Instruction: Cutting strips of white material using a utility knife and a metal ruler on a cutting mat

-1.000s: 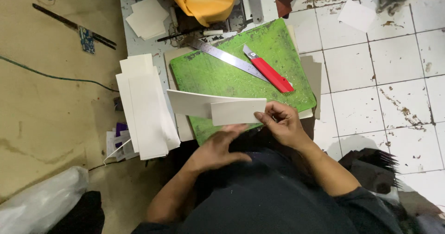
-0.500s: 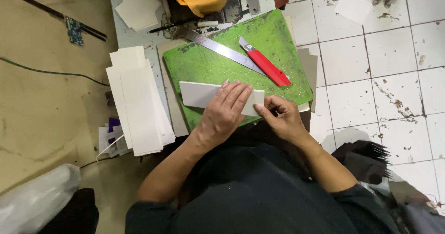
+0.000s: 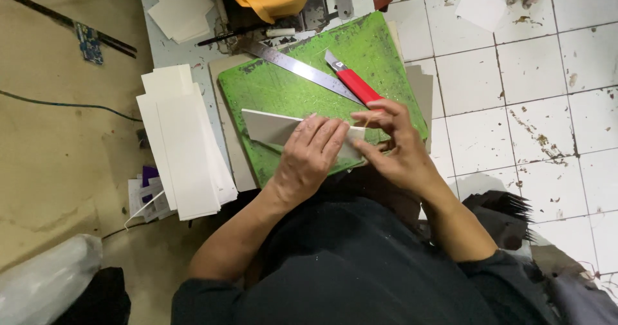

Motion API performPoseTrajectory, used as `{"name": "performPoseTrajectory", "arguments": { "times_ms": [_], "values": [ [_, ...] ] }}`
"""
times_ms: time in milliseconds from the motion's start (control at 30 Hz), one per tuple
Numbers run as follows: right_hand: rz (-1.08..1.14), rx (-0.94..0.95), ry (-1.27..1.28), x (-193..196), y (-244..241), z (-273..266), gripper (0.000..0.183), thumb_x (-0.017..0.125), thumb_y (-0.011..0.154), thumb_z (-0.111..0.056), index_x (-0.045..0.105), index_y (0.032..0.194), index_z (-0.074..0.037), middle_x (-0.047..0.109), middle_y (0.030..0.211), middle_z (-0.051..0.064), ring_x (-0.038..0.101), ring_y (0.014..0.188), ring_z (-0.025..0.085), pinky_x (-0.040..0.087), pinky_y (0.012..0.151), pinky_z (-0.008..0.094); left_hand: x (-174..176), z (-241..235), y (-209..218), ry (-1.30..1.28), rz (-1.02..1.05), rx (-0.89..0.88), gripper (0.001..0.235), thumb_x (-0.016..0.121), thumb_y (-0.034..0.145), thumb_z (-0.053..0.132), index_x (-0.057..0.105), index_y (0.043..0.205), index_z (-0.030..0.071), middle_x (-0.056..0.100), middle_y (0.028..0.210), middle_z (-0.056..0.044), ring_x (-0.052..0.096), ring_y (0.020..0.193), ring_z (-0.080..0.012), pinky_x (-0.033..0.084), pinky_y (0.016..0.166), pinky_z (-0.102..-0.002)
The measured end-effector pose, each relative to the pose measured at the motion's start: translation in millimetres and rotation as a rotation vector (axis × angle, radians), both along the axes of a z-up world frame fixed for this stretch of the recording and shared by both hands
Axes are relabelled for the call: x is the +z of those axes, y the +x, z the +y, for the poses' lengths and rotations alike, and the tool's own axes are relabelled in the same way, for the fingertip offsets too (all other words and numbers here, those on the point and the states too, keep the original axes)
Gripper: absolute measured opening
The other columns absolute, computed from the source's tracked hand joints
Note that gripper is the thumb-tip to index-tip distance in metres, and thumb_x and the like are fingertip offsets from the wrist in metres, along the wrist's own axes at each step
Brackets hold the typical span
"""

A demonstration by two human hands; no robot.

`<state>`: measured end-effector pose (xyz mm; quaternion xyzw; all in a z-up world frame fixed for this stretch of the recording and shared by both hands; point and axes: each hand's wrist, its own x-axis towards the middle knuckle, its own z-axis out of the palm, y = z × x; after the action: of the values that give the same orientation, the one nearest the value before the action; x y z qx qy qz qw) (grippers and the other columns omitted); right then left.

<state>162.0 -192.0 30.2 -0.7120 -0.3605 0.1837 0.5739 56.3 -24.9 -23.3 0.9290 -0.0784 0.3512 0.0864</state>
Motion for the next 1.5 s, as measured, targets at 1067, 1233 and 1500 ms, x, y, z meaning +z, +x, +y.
{"name": "performPoseTrajectory", "arguments": {
  "times_ms": [1067,1233,1500],
  "values": [
    [0.954,0.206,0.437,-50,-29,21,0.056,0.065,0.095,-0.013,0.044,0.142,0.009,0.061,0.13,0.025,0.076,0.077,0.03,0.069,0.059,0.036,32,29,-24,0.345,-0.319,0.043,0.031,0.081,0.086,0.02,0.068,0.115,0.017,0.072,0.119,-0.003,0.068,0.112,-0.0254,0.056,0.102,-0.04],
    [0.908,0.106,0.274,-52,-31,22,0.036,0.067,0.092,-0.005,0.058,0.124,0.009,0.068,0.112,0.015,0.076,0.087,0.024,0.068,0.075,0.042,21,25,-28,0.286,-0.189,0.053,0.017,0.063,0.102,0.024,0.074,0.111,0.015,0.073,0.117,-0.006,0.069,0.109,-0.0263,0.054,0.105,-0.041],
    [-0.602,-0.17,-0.171,-87,61,6,0.049,0.08,0.095,-0.025,0.06,0.132,-0.001,0.062,0.125,0.015,0.062,0.117,0.036,0.047,0.098,0.048,40,19,-46,-0.018,0.241,0.155,0.079,0.091,0.065,0.03,0.065,0.134,0.003,0.067,0.124,-0.016,0.065,0.106,-0.0346,0.054,0.093,-0.047]
  ]
}}
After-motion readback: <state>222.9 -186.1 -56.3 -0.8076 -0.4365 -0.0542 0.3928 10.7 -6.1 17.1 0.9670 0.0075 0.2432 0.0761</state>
